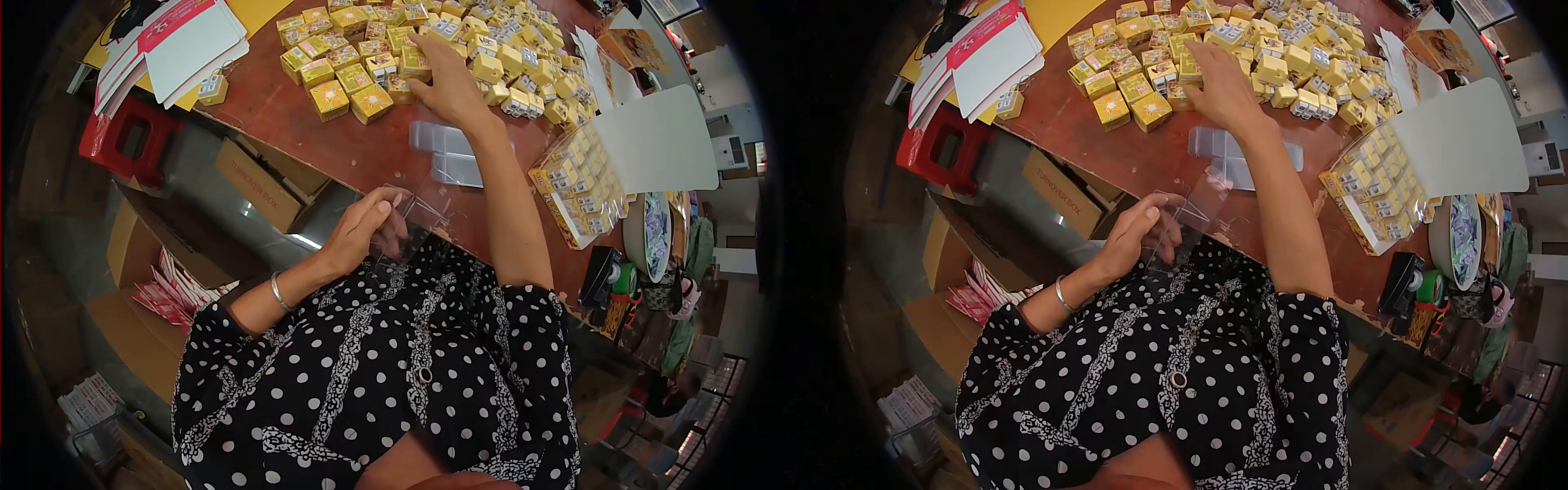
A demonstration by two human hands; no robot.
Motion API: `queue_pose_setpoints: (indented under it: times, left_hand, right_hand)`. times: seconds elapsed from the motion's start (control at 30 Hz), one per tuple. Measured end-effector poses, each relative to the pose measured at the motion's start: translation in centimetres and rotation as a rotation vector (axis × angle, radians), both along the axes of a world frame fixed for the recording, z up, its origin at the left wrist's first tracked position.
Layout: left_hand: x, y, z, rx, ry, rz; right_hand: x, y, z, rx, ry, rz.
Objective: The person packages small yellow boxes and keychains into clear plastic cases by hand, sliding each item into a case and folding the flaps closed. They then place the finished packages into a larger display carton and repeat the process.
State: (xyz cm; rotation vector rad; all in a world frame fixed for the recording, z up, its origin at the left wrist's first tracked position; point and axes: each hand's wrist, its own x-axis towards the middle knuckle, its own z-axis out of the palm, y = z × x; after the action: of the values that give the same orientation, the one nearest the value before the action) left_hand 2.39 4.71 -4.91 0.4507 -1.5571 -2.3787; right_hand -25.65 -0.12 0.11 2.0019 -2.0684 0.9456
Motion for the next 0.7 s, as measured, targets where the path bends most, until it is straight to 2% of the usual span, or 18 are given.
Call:
queue_pose_setpoints:
  times: [0.1,0.17,0.2,0.27,0.4,0.57,0.63,0.7]
  left_hand:
    - [0.2,-0.1,-0.3,-0.029,-0.007,0.013]
    - [0.4,-0.2,-0.6,-0.02,0.013,0.023]
    - [0.4,-0.2,-0.8,-0.012,0.03,0.028]
    - [0.5,-0.5,-1.0,-0.023,0.061,0.028]
    - [0.1,-0.5,-1.0,0.007,0.053,0.03]
    - [-0.3,-0.2,-0.6,0.088,0.046,0.015]
    - [-0.6,0.1,-0.8,0.114,0.046,-0.006]
    - [-1.0,0.5,-0.8,0.137,0.041,-0.024]
  right_hand:
    - [-0.1,0.1,0.8,0.071,0.003,-0.059]
    - [0.7,2.0,2.9,0.259,0.014,-0.146]
    - [0.7,3.0,3.0,0.264,0.018,-0.148]
    - [0.5,5.6,3.1,0.183,-0.585,0.002]
    - [1.1,11.7,4.2,0.116,-0.637,-0.005]
    - [0.8,18.2,4.2,0.176,-0.738,-0.06]
    - [1.2,20.1,4.2,0.102,-0.998,-0.007]
    - [1.2,21.2,3.0,0.062,-1.037,-0.074]
